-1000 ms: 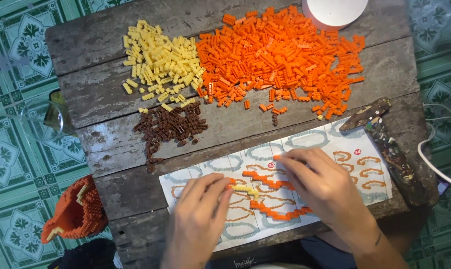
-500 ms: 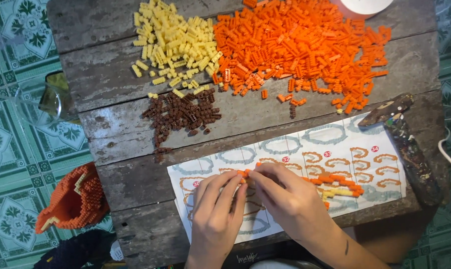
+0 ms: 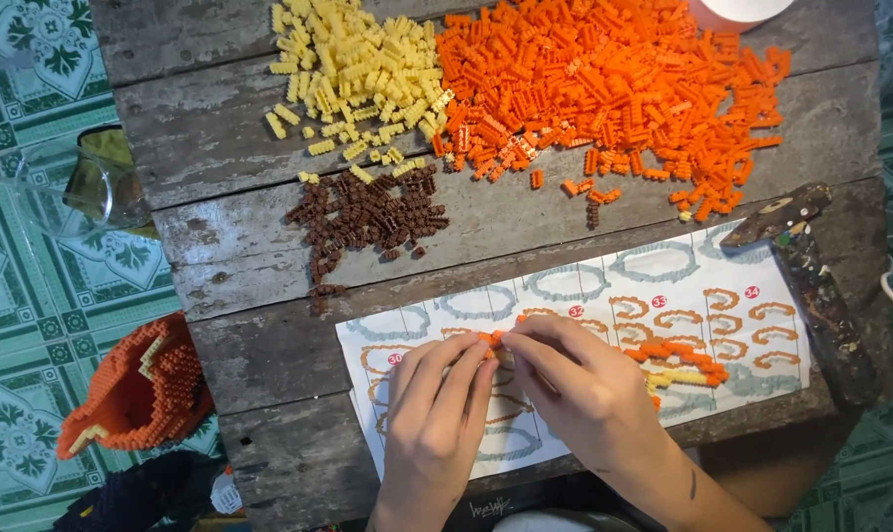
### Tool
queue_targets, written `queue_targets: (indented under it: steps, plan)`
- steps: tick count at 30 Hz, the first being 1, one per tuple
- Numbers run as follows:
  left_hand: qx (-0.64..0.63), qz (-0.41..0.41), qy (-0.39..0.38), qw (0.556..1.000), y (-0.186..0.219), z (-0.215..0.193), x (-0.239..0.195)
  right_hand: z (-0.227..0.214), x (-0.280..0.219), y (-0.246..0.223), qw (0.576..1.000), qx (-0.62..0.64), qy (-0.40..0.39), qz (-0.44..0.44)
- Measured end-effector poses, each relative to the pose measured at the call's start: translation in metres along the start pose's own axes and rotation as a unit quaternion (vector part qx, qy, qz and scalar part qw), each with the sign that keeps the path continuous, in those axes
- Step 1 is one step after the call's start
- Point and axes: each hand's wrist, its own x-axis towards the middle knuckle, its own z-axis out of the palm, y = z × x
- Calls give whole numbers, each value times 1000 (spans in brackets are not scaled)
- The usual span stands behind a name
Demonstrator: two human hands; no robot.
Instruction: Assembling a 3D character model using small interlocking plastic blocks and a hammer to secure them.
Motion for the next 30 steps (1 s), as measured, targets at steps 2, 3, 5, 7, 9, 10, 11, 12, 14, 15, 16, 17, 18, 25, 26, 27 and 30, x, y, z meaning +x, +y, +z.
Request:
queue_targets:
  steps: [2,3,5,7,9,10,11,12,14,15,16,17,18,25,26,27,30]
  plan:
    - [0,-1,0,1000,-1,1,-1,-1,1,-1,1000,0,-3,-4]
    - [-1,-2,1,1000,-1,1,-1,-1,2,-1,1000,0,-6,-7]
    - [0,-2,0,1000,-1,1,-1,-1,1,-1,1000,-4,-9,-10]
    - [1,-1,0,1000,-2,1,-1,-1,1,0,1000,-8,-12,-13]
    - [-4,3,0,1000,-2,1,-1,0,1,1,1000,0,-10,-7]
    - [-4,3,0,1000,-2,1,-1,0,0,2,1000,0,-11,-8]
    - [-7,2,0,1000,-1,1,-1,0,-1,3,1000,2,-14,-8]
    - [-10,1,0,1000,-1,0,0,0,-2,4,1000,5,-17,-8]
    - [-10,2,1,1000,-1,1,-1,-2,-1,2,1000,1,-20,-13]
    - [-10,3,1,1000,-1,1,-1,-4,0,1,1000,-2,-24,-19]
    - [-11,2,1,1000,-1,1,-1,-3,0,1,1000,-2,-24,-19]
    - [-7,2,0,1000,-1,1,-1,-2,0,2,1000,0,-15,-20]
    - [-3,2,-1,1000,-2,1,-1,0,0,2,1000,2,-5,-22]
    - [-17,-3,1,1000,-2,1,-1,1,1,0,1000,6,1,-9]
    - [-17,-3,0,1000,-2,0,0,1,1,-1,1000,5,-3,-9]
    - [-17,-3,0,1000,-1,0,0,1,2,-1,1000,4,-6,-9]
    - [-17,-8,7,1000,-3,2,-2,2,1,-1,1000,-5,1,-18]
